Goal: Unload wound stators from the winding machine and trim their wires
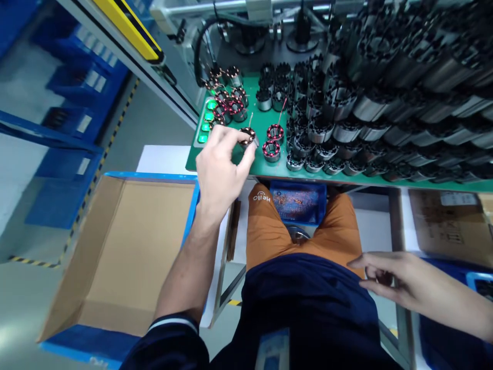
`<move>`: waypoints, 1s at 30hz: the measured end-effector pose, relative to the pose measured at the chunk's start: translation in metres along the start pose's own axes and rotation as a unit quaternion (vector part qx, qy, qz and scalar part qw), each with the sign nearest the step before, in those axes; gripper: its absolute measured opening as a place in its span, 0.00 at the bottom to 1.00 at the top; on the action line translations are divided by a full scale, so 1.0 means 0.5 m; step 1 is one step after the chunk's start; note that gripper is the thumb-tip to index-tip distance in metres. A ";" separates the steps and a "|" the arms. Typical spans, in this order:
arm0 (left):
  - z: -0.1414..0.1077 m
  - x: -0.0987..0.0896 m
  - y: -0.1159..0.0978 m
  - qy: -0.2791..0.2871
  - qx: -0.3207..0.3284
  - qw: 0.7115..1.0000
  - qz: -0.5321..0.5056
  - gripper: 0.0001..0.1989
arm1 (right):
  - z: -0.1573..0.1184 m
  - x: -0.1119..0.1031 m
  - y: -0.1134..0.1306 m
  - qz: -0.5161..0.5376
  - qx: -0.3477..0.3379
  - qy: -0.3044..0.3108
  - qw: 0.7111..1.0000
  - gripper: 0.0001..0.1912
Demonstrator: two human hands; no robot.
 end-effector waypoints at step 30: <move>-0.113 -0.053 -0.169 -0.089 0.105 0.968 -0.211 0.31 | 0.119 0.051 0.120 0.243 -0.054 -0.268 0.931 0.27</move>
Point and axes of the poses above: each hand's wrist, its own z-axis towards the middle knuckle, its own x-axis out of the palm, y = z × x, the point moved 3 cm from there along z, towards the middle knuckle, and after that the axes turned 1 degree about -z, right-handed, at the moved point
